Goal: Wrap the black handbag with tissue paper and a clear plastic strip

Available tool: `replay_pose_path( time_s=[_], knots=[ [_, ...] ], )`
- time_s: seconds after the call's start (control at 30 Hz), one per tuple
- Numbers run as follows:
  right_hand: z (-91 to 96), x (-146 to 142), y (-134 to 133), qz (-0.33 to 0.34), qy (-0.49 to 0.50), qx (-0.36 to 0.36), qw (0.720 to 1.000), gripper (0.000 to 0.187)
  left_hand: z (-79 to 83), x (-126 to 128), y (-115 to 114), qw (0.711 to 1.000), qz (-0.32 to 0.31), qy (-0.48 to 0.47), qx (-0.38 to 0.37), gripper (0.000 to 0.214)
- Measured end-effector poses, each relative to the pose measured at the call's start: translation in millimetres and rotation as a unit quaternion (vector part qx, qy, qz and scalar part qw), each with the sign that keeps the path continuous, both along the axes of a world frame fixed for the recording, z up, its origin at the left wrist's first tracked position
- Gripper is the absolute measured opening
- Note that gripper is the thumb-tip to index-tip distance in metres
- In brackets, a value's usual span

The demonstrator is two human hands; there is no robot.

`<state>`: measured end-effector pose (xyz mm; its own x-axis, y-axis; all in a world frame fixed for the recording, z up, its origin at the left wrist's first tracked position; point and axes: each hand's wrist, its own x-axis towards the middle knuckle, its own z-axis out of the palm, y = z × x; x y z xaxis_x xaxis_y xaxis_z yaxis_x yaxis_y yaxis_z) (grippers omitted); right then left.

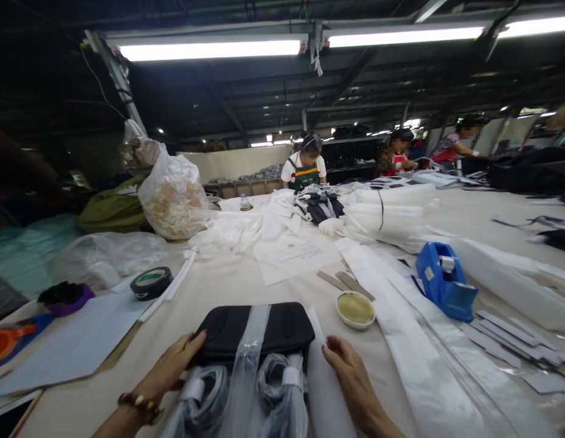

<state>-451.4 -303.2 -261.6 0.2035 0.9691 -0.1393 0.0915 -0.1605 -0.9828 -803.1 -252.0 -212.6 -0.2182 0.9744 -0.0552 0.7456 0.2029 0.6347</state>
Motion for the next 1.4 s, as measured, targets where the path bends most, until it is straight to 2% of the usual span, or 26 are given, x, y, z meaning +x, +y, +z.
replay_pose_path(
  time_s=[0.1, 0.2, 0.3, 0.43, 0.6, 0.67, 0.87, 1.03, 1.17, 1.3, 1.4],
  knots=[
    [-2.9, -5, -6, 0.029, -0.039, -0.015, 0.999, 0.049, -7.7, 9, 6, 0.999, -0.033, 0.027, 0.016, 0.045],
    [-12.4, -12, -6, -0.005, -0.048, 0.016, 0.999, 0.042, -13.1, 10, 5, 0.996, -0.055, 0.057, 0.030, 0.045],
    [-16.1, -18, 4, -0.017, -0.041, 0.039, 0.998, 0.042, -13.7, 7, 4, 0.995, -0.057, 0.078, 0.027, 0.047],
    [-11.1, -25, 25, -0.008, -0.043, 0.050, 0.998, 0.031, -12.4, 3, 9, 0.995, -0.079, 0.062, -0.010, 0.046],
    [-4.2, -34, 23, 0.026, -0.052, 0.070, 0.996, 0.019, -19.4, -6, 4, 0.982, -0.159, 0.088, 0.054, 0.042],
    [-3.0, -39, 21, 0.028, -0.050, 0.072, 0.996, 0.018, -20.8, -8, 3, 0.981, -0.161, 0.084, 0.067, 0.042],
    [1.8, -48, 29, 0.004, -0.033, 0.048, 0.998, 0.020, -6.3, 3, 9, 0.992, -0.121, 0.024, -0.021, 0.039],
    [6.7, -39, 36, 0.018, 0.019, 0.015, 1.000, 0.010, -1.2, 7, 8, 0.992, -0.118, 0.038, -0.003, 0.037],
    [8.3, -32, 40, 0.035, 0.100, -0.037, 0.994, 0.025, -6.0, -6, 3, 0.975, -0.182, 0.114, 0.061, 0.036],
    [15.2, -33, 32, 0.050, 0.178, -0.058, 0.981, 0.020, -10.6, -17, 0, 0.966, -0.201, 0.143, 0.081, 0.032],
    [23.1, -35, 24, 0.096, 0.244, -0.073, 0.962, 0.017, -12.1, -18, 1, 0.968, -0.196, 0.132, 0.081, 0.032]
  ],
)
